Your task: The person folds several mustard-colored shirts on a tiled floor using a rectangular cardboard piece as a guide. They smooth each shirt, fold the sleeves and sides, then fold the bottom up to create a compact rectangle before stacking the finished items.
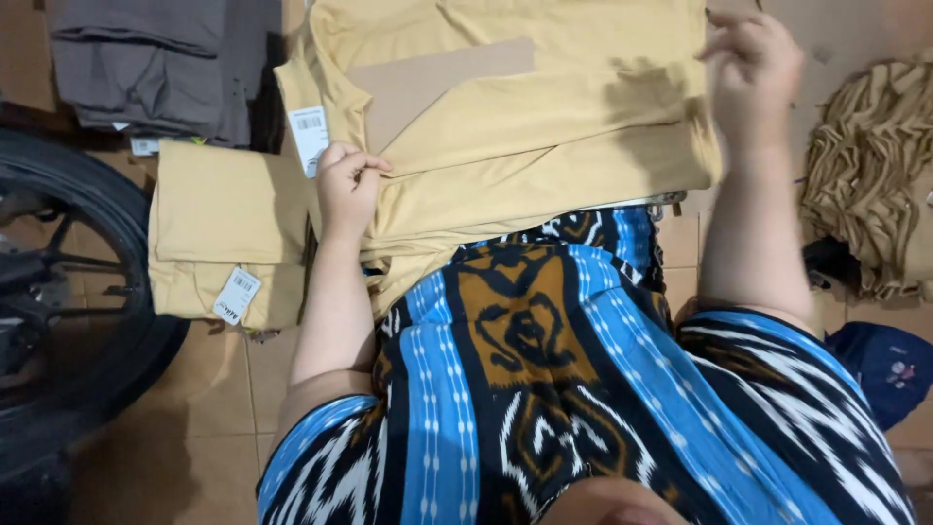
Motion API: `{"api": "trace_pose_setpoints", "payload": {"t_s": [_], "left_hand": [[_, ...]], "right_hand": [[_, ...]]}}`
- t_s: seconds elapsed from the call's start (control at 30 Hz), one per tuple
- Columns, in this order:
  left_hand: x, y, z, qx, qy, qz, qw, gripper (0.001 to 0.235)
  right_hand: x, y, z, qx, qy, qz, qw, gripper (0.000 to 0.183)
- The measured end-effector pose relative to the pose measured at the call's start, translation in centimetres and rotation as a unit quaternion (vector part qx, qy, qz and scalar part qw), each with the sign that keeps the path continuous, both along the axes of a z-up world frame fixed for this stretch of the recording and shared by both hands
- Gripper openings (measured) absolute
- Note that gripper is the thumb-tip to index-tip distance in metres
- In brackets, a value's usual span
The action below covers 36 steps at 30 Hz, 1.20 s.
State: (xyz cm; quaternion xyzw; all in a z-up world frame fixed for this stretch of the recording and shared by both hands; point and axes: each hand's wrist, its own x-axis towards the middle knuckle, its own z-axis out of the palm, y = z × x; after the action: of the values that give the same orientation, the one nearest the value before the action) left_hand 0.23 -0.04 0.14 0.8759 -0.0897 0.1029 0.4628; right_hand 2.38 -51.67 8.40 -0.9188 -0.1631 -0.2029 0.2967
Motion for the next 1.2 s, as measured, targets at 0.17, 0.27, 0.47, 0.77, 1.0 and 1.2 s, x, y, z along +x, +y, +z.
{"api": "trace_pose_setpoints", "payload": {"t_s": [0.17,0.27,0.47,0.77,1.0,1.2], "left_hand": [[0.2,-0.2,-1.2,0.058,0.001,0.056,0.997,0.015],[0.3,-0.1,-1.7,0.065,-0.005,0.058,0.996,0.015],[0.3,-0.2,-1.4,0.074,0.006,0.065,0.995,0.017],[1.9,1.0,4.4,-0.008,-0.162,0.034,0.986,0.035],[11.8,5.9,-0.6,-0.166,0.161,0.170,0.958,0.027],[14.1,2.1,3.1,-0.007,0.288,0.186,0.939,0.026]], "right_hand": [[-2.2,17.1,7.5,0.000,0.232,0.066,0.971,0.025],[-2.1,16.5,2.8,-0.258,0.350,0.138,0.890,0.067],[-2.6,11.0,6.1,-0.271,0.388,-0.058,0.879,0.065],[1.0,6.6,6.4,-0.042,0.249,-0.127,0.959,0.050],[9.6,15.0,-0.2,-0.027,0.290,0.074,0.954,0.028],[11.9,15.3,-7.9,0.020,0.214,0.073,0.974,0.021]]}}
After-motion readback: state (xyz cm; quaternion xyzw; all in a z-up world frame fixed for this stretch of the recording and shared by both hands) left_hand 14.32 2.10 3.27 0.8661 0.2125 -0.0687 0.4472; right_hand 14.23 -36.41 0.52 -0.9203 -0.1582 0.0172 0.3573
